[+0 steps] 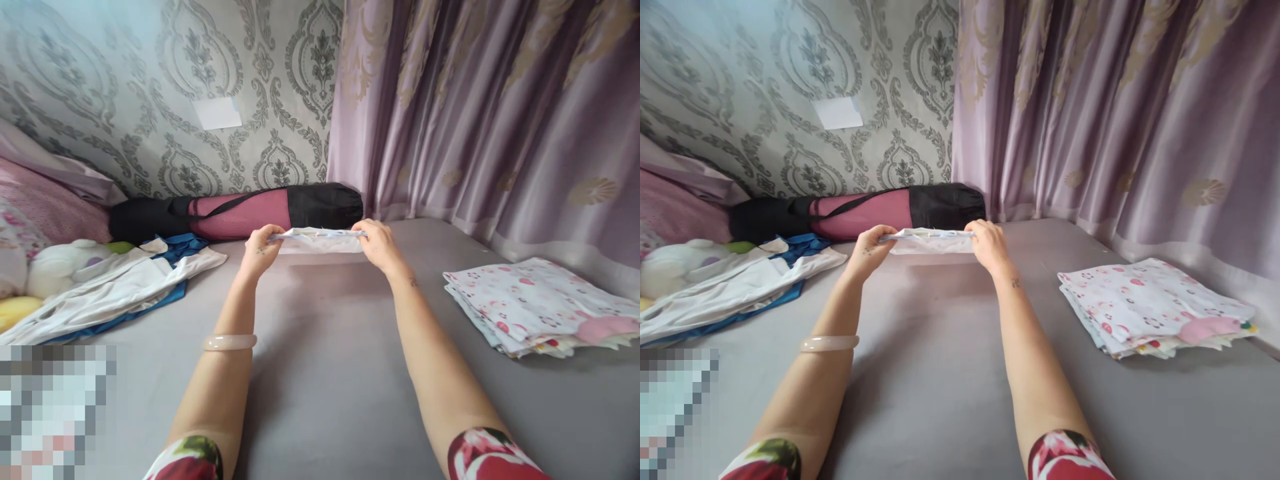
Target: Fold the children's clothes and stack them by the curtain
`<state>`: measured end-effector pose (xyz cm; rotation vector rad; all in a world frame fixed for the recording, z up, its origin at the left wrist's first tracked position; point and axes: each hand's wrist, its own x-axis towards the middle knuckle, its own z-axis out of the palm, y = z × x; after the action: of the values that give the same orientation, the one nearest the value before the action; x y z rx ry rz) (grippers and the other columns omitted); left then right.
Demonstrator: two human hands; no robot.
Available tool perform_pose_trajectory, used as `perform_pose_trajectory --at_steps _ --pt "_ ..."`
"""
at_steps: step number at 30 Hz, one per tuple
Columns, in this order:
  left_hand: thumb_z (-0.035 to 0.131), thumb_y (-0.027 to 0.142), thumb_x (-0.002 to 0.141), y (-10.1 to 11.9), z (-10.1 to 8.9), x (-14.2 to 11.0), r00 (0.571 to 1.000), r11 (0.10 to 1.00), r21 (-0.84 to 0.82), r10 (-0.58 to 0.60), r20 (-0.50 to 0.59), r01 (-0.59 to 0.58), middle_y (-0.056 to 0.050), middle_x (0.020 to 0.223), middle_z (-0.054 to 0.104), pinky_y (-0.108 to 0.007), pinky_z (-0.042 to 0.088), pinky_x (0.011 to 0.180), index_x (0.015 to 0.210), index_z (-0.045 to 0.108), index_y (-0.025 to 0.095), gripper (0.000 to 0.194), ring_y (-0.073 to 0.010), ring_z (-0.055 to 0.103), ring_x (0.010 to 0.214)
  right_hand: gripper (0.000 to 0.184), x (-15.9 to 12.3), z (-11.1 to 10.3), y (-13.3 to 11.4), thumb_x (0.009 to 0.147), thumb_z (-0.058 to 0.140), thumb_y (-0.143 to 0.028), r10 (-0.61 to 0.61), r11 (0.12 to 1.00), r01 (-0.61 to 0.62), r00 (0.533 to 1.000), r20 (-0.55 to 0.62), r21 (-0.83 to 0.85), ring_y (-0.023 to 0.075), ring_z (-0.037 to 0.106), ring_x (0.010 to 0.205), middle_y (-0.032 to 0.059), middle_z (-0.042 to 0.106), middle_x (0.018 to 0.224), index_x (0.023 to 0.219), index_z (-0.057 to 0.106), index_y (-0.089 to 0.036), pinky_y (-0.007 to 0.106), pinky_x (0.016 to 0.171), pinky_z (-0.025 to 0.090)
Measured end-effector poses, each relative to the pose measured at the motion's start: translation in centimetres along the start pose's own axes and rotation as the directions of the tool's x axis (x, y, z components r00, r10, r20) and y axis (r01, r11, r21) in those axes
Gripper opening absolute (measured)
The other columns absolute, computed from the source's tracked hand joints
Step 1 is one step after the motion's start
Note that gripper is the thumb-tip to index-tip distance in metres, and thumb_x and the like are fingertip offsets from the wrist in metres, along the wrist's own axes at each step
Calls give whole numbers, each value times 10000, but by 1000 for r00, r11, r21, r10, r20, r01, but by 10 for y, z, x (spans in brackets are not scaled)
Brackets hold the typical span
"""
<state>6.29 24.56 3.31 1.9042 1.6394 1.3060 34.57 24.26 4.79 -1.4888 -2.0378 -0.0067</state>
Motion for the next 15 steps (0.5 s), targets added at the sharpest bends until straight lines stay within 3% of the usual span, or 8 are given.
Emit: perform_pose_trajectory --at_steps 2,3,6,8,9,12,15 --pt "531 280 706 -2 -4 -1 981 988 152 -23 195 -7 -8 700 639 -249 439 651 916 708 182 292 -163 562 697 349 -2 -1 1 809 488 -42 30 999 -32 978 206 4 198 596 1000 52 700 1048 1028 709 -199 274 869 407" --pt "529 264 687 -2 -5 -2 947 978 210 -47 318 -22 -5 689 642 -252 444 647 893 716 190 288 -167 568 686 338 -3 -1 3 782 521 -39 48 998 -54 944 326 11 184 613 952 41 711 1008 999 723 -201 250 819 419" --pt "534 226 609 2 -9 -7 764 943 326 -160 625 -69 7 638 636 -250 435 585 826 736 219 297 -173 566 618 313 -5 2 7 713 599 -42 72 995 -98 800 595 13 153 638 839 17 732 910 933 756 -201 205 699 424" --pt "525 203 558 5 -10 -10 659 933 353 -222 719 -71 12 620 640 -243 416 536 793 749 233 326 -172 557 580 326 -6 4 8 685 616 -42 75 995 -102 734 675 0 144 644 797 11 739 874 925 769 -202 196 659 423" --pt "519 193 537 6 -9 -10 628 937 345 -230 744 -65 10 637 657 -238 416 530 772 754 236 335 -173 564 589 338 -6 5 9 674 620 -42 74 995 -101 709 702 -2 144 647 784 10 742 866 928 774 -204 196 649 427" --pt "506 184 522 5 -7 -11 596 962 268 -184 782 -54 11 765 726 -230 462 620 714 759 252 325 -188 618 725 351 -6 5 12 650 654 -60 49 992 -123 646 761 41 151 661 796 14 752 895 940 780 -212 196 662 453" --pt "495 195 550 -2 -5 -8 610 963 265 -176 772 -57 9 822 744 -249 488 719 722 755 257 318 -200 640 811 247 -8 4 13 692 702 -165 2 976 -167 642 767 138 153 670 823 18 755 904 922 779 -213 194 705 471"
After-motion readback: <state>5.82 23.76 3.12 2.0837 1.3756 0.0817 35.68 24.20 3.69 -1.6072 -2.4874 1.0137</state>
